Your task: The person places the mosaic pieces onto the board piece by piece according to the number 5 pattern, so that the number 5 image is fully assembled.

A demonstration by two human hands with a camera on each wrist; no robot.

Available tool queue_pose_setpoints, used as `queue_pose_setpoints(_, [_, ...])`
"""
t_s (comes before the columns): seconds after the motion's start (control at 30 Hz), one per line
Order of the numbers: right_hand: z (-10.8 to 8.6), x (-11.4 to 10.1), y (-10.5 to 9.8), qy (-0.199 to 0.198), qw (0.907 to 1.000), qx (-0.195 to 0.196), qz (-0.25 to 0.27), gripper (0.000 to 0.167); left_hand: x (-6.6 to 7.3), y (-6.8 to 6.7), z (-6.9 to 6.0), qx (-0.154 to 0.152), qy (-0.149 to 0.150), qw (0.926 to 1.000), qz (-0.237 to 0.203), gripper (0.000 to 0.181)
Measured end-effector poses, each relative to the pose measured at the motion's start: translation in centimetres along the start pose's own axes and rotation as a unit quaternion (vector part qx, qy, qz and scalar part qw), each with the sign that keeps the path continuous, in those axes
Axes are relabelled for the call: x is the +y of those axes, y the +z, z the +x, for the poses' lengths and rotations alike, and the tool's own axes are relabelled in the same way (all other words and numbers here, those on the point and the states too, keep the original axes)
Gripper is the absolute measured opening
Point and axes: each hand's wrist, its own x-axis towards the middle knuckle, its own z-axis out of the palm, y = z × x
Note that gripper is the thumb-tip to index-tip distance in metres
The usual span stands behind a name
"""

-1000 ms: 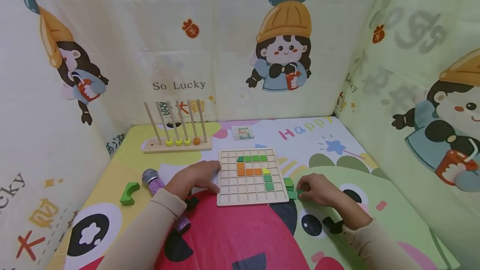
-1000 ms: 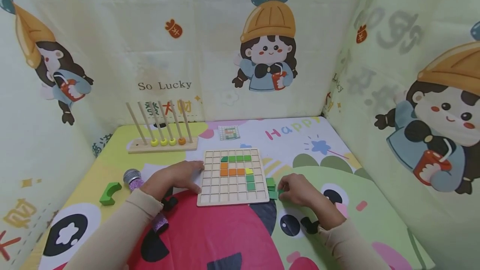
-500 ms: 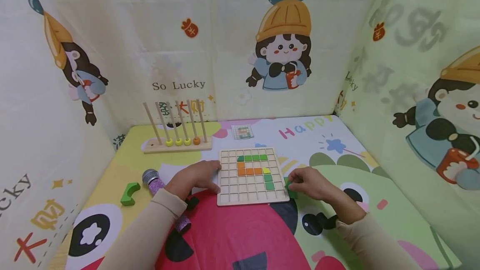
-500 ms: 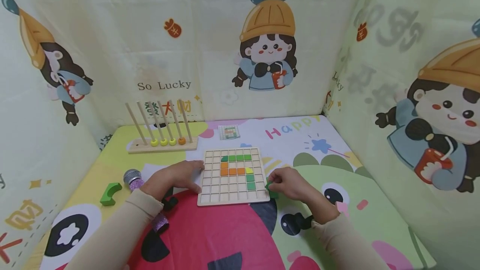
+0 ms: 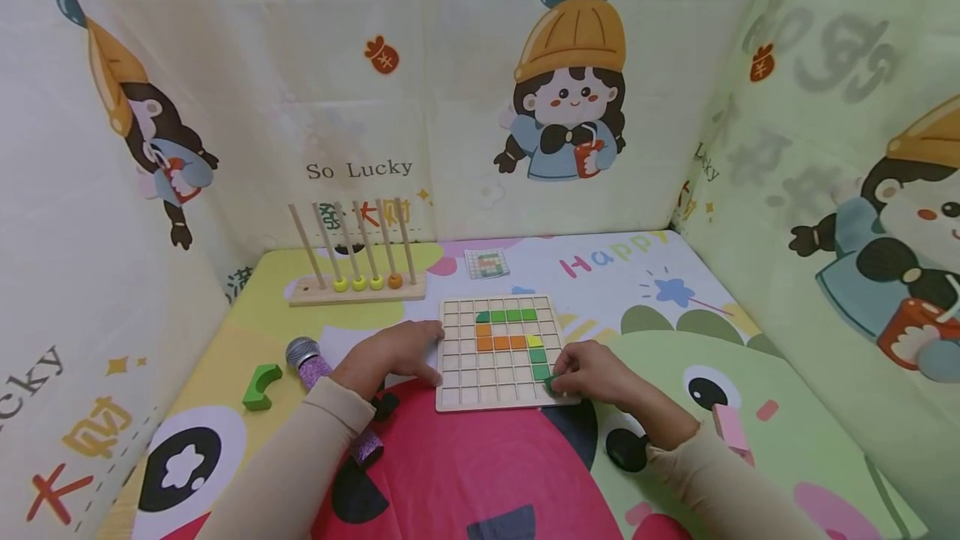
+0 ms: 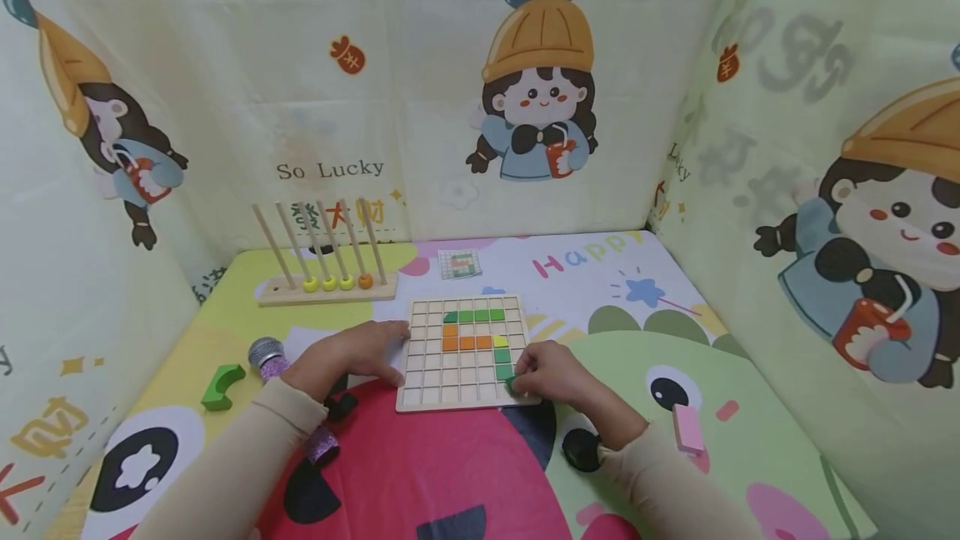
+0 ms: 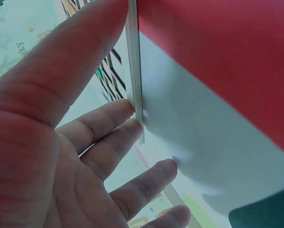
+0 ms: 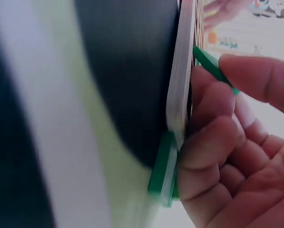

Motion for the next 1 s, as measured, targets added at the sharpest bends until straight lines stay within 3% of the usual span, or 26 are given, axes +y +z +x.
queue_pose_setpoints(0.27, [0.3,-0.7,1.1,0.024,0.9993,0.016,-0.023,0.012,0.0,0.1,0.0,-0.005,-0.002,1.0000,-0.006,0.075])
queue_pose_setpoints(0.63, [0.5,-1.8,2.0,0.023,0.9887,0.032,-0.145,0.017,0.1,0.0,0.0,-0.002,-0.008,1.0000,-0.002,0.075])
queue_pose_setpoints(0.87, [0.6,-2.1,2.6,0.014,0.9849,0.047,-0.166,0.019,0.1,-0.1,-0.2,-0.001,-0.001,1.0000,0.002,0.074])
queue_pose_setpoints(1.0, [0.4,-2.0,2.3,0.011,0.9885,0.045,-0.144,0.015,0.1,0.0,-0.1,-0.003,0.001,1.0000,-0.004,0.074])
